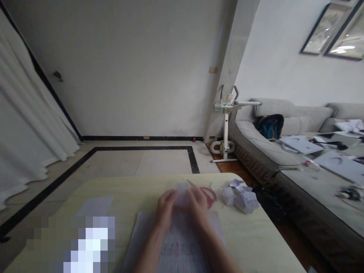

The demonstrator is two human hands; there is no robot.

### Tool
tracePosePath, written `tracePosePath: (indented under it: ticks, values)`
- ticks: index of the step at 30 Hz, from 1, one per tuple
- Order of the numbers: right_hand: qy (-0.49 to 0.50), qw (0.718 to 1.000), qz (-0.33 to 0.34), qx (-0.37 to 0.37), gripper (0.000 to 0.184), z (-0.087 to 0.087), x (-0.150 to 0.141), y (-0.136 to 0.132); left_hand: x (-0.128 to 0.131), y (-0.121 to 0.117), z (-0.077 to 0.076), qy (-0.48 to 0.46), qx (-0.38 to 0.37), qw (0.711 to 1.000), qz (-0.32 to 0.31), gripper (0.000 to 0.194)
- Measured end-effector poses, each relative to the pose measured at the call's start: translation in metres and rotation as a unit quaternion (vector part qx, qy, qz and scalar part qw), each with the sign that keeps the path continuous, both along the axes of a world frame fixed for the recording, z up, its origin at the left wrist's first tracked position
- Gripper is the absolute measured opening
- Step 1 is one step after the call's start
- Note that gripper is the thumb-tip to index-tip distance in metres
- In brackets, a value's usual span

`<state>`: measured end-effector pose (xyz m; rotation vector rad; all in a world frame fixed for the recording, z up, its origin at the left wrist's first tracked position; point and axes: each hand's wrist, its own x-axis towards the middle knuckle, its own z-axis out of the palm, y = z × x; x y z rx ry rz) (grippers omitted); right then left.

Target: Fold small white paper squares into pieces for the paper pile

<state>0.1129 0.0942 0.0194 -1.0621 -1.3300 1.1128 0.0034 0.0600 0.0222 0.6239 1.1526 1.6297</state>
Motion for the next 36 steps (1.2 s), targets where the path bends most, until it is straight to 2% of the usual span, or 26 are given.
tracePosePath:
  ticks: [3,10,18,25,28,31,33,36]
  values:
    - [0.014,1.000,0.012,-0.003,0.021,0.002,0.000,-0.002,0.000,0.001,-0.003,0.035,-0.007,0.999,0.003,0.024]
    - [0.034,0.999,0.029,-0.018,0.022,-0.004,0.000,-0.001,-0.001,-0.001,-0.005,0.051,-0.010,0.999,-0.011,0.030]
    - [0.016,1.000,0.005,-0.025,0.024,0.003,0.001,-0.003,-0.001,-0.002,-0.005,0.112,-0.018,0.993,-0.011,0.026]
    - [0.018,0.999,0.012,-0.023,0.023,-0.003,0.001,-0.001,-0.004,0.001,-0.007,0.144,-0.009,0.990,0.000,0.029]
    - [0.008,1.000,-0.005,0.001,0.025,-0.005,0.001,0.000,-0.004,0.003,-0.012,0.153,0.003,0.988,0.021,0.030]
    - [-0.018,0.997,-0.052,0.048,0.025,-0.007,0.001,0.001,-0.002,0.005,-0.016,0.179,0.027,0.982,0.051,0.033]
    - [-0.040,0.994,-0.063,0.077,0.024,-0.009,-0.001,0.001,0.000,0.004,-0.016,0.205,0.053,0.977,0.037,0.033]
    - [-0.070,0.990,-0.035,0.121,0.020,-0.009,-0.002,-0.002,0.003,0.001,-0.013,0.209,0.082,0.974,0.002,0.036]
